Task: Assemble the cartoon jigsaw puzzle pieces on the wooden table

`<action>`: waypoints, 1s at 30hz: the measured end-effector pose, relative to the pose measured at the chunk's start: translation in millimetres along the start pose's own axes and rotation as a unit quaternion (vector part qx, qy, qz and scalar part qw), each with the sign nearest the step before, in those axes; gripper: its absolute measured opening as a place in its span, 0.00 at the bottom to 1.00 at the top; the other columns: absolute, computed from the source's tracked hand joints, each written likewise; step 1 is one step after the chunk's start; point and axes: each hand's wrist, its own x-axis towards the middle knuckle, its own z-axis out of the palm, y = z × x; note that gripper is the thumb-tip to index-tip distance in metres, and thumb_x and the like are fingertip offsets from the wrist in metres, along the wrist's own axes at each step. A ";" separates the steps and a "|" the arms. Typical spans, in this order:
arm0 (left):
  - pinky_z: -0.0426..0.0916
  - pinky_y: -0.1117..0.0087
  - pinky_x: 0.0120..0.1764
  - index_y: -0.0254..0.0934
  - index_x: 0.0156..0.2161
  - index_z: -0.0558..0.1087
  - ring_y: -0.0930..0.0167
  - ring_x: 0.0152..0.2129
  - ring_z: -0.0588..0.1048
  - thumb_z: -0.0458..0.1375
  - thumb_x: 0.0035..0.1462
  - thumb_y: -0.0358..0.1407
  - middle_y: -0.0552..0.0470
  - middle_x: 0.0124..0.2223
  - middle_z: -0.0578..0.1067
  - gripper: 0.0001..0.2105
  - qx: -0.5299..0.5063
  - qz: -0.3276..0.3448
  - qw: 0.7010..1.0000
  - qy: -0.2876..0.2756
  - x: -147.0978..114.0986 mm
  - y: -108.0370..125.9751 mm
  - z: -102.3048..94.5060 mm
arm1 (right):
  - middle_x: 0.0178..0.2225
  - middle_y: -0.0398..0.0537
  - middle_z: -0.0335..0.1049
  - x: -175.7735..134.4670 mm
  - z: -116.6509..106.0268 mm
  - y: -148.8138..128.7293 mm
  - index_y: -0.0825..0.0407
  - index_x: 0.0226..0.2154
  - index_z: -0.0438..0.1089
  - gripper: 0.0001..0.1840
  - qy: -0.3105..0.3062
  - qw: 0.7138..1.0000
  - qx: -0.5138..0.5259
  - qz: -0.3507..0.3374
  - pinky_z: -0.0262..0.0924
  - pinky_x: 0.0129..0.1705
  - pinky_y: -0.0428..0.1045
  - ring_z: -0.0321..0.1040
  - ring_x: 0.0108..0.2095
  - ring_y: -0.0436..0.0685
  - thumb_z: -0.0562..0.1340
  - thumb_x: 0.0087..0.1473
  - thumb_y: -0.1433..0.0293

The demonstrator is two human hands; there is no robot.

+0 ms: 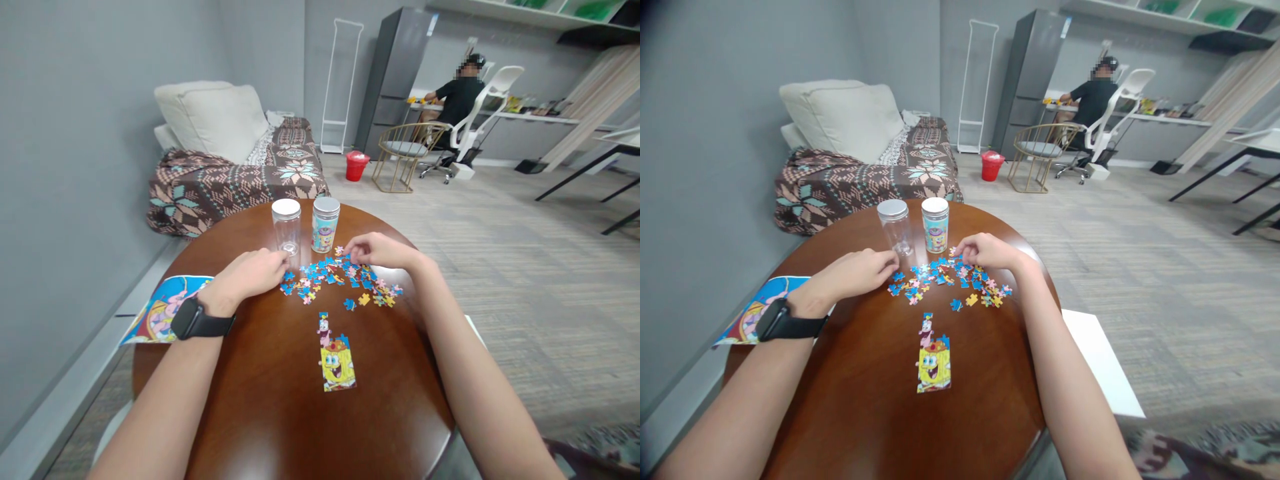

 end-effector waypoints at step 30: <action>0.56 0.71 0.23 0.39 0.30 0.71 0.71 0.21 0.70 0.58 0.46 0.48 0.53 0.27 0.75 0.13 -0.098 0.068 0.991 -0.061 -1.2 -2.5 1.3 | 0.34 0.47 0.76 -4.1 -4.2 -4.4 0.55 0.39 0.73 0.13 0.001 0.998 -0.068 0.011 0.62 0.38 0.46 0.70 0.33 0.51 0.56 0.53 0.72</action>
